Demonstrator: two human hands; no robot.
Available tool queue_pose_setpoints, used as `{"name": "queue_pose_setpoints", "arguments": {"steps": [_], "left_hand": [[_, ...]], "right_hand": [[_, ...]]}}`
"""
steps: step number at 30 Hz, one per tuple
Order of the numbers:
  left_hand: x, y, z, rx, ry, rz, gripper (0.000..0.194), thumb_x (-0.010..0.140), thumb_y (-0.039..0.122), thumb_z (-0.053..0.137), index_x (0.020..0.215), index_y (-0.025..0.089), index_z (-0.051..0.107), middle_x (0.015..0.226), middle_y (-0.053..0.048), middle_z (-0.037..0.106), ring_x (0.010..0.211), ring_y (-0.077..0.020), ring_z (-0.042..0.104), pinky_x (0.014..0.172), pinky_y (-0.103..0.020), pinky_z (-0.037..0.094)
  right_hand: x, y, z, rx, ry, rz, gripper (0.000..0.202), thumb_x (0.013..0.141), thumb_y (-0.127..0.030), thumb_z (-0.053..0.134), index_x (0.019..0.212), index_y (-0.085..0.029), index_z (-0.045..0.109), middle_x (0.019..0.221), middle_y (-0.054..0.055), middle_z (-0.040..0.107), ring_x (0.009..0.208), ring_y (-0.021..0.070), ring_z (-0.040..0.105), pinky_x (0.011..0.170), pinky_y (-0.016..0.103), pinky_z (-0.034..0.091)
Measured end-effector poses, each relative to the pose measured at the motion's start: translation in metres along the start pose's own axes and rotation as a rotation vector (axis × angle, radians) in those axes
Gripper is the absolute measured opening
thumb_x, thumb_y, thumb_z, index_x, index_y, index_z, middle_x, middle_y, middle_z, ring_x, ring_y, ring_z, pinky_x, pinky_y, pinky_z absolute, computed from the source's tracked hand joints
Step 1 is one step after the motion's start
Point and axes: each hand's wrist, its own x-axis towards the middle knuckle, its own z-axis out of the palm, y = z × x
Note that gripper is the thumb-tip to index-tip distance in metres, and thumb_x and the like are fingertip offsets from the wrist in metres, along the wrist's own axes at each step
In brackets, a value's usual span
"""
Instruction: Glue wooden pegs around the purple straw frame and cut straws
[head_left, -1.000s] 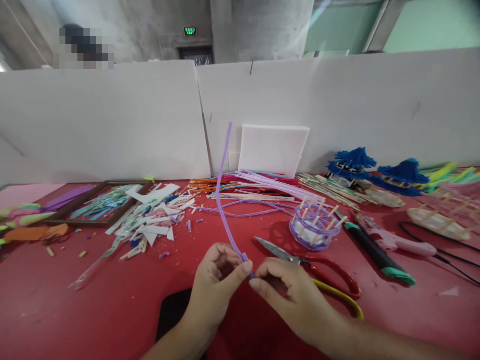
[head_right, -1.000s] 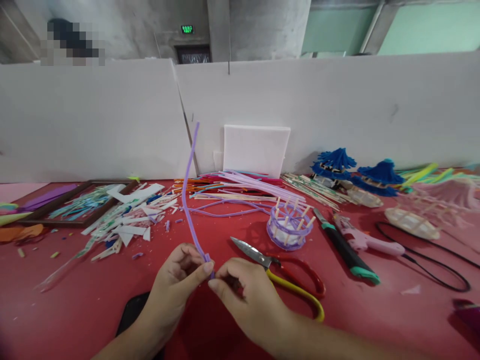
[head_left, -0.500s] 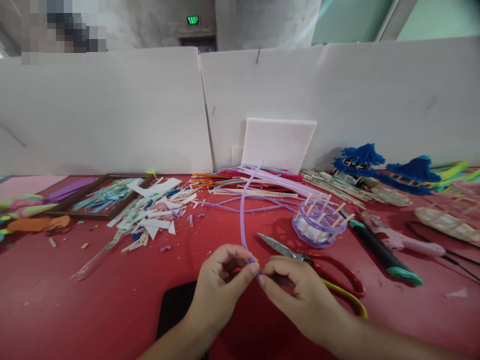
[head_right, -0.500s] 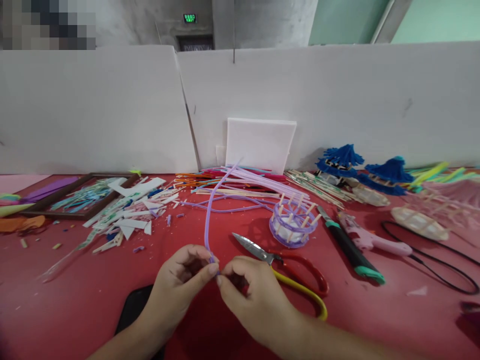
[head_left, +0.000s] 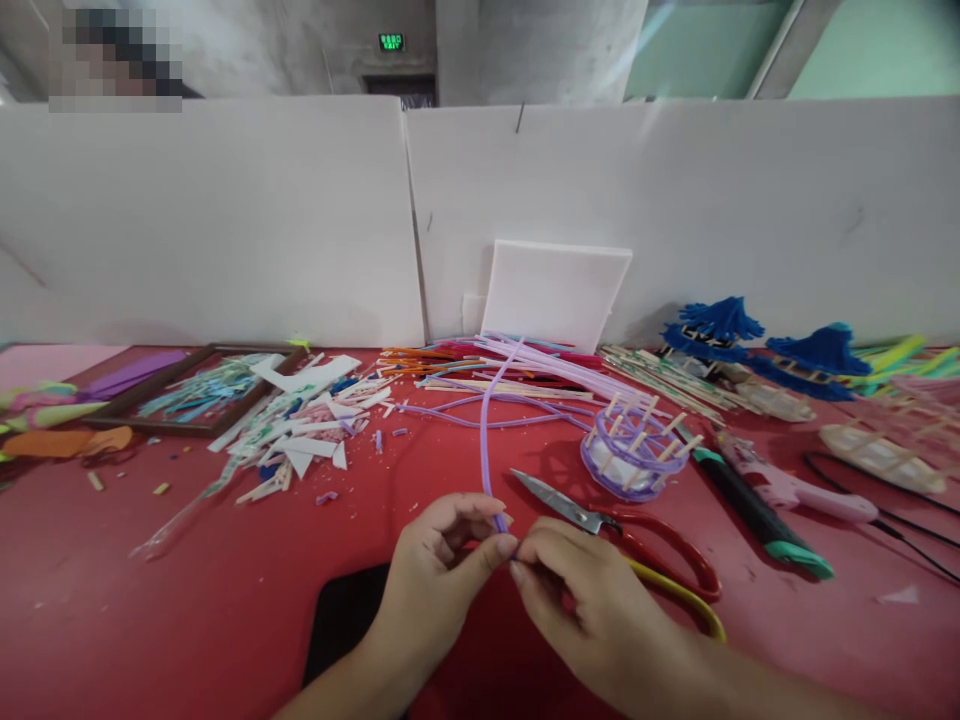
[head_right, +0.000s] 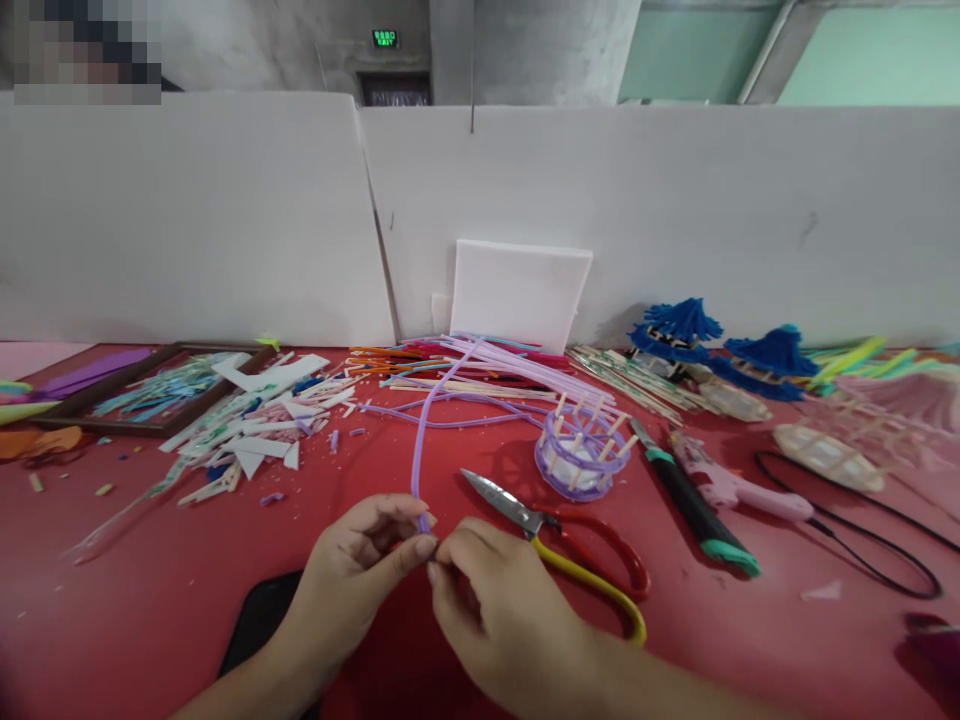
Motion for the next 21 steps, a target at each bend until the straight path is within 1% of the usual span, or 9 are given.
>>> {"name": "queue_pose_setpoints", "arguments": {"steps": [3,5,8,10,12,14,16,18,21], "left_hand": [[0.000,-0.003,-0.001,0.006,-0.008,0.033,0.023,0.067,0.015,0.078,0.087,0.019,0.067,0.077,0.000,0.069,0.071,-0.0123,0.063,0.067,-0.021,0.051],[-0.001,-0.002,-0.001,0.026,-0.006,0.043,0.026,0.068,0.015,0.077,0.091,0.019,0.065,0.077,0.001,0.068,0.071,-0.0116,0.062,0.067,-0.021,0.051],[-0.003,0.002,0.000,0.032,-0.013,0.027,0.036,0.069,0.015,0.077,0.101,0.021,0.061,0.074,0.003,0.066,0.067,-0.0110,0.062,0.063,-0.020,0.049],[-0.003,0.005,0.001,0.012,-0.022,-0.005,0.048,0.069,0.016,0.078,0.111,0.022,0.055,0.072,0.004,0.065,0.066,-0.0109,0.061,0.061,-0.020,0.049],[-0.002,0.006,0.001,-0.027,-0.027,-0.035,0.060,0.070,0.016,0.078,0.121,0.023,0.047,0.073,0.004,0.066,0.068,-0.0108,0.061,0.064,-0.021,0.049],[-0.001,0.007,0.001,-0.090,-0.026,-0.058,0.070,0.070,0.016,0.078,0.128,0.024,0.040,0.074,0.004,0.066,0.070,-0.0105,0.061,0.068,-0.022,0.049],[0.000,0.007,0.001,-0.152,-0.015,-0.080,0.077,0.069,0.015,0.079,0.131,0.024,0.035,0.074,0.004,0.066,0.069,-0.0097,0.061,0.069,-0.022,0.049],[0.000,0.007,0.002,-0.189,0.001,-0.096,0.080,0.067,0.015,0.080,0.132,0.022,0.034,0.073,0.005,0.066,0.066,-0.0090,0.060,0.067,-0.021,0.049],[0.000,0.008,0.003,-0.195,0.010,-0.112,0.080,0.066,0.015,0.080,0.131,0.022,0.034,0.072,0.004,0.067,0.065,-0.0087,0.060,0.065,-0.020,0.048]], "right_hand": [[0.004,-0.002,-0.002,0.213,-0.096,0.272,0.026,0.086,-0.024,0.045,0.060,-0.020,0.041,0.055,-0.004,0.041,0.050,0.0092,0.037,0.046,0.021,0.029],[0.007,-0.002,-0.003,0.357,-0.166,0.403,0.028,0.084,-0.031,0.047,0.059,-0.020,0.040,0.053,-0.005,0.038,0.049,0.0089,0.036,0.045,0.021,0.028],[0.009,0.000,-0.004,0.526,-0.246,0.540,0.029,0.080,-0.040,0.051,0.061,-0.020,0.043,0.053,-0.005,0.041,0.047,0.0084,0.038,0.045,0.021,0.029],[0.009,0.000,-0.005,0.543,-0.262,0.563,0.029,0.080,-0.042,0.051,0.062,-0.020,0.044,0.053,-0.005,0.042,0.046,0.0085,0.038,0.045,0.021,0.030],[0.008,0.001,-0.006,0.442,-0.215,0.480,0.029,0.083,-0.038,0.049,0.061,-0.020,0.045,0.053,-0.005,0.043,0.047,0.0094,0.039,0.045,0.022,0.030],[0.006,0.002,-0.006,0.274,-0.121,0.306,0.026,0.086,-0.030,0.050,0.062,-0.019,0.049,0.057,-0.003,0.048,0.052,0.0106,0.043,0.048,0.022,0.033],[0.004,0.004,-0.007,0.139,-0.033,0.100,0.019,0.087,-0.023,0.051,0.069,-0.019,0.054,0.065,-0.001,0.056,0.059,0.0119,0.050,0.053,0.023,0.039],[0.003,0.006,-0.009,0.065,0.015,-0.071,0.013,0.089,-0.018,0.052,0.078,-0.019,0.058,0.075,0.002,0.063,0.066,0.0130,0.056,0.061,0.023,0.045],[0.002,0.009,-0.011,-0.028,0.047,-0.207,0.012,0.093,-0.021,0.052,0.085,-0.019,0.060,0.080,0.003,0.066,0.071,0.0141,0.060,0.065,0.025,0.047]]}}
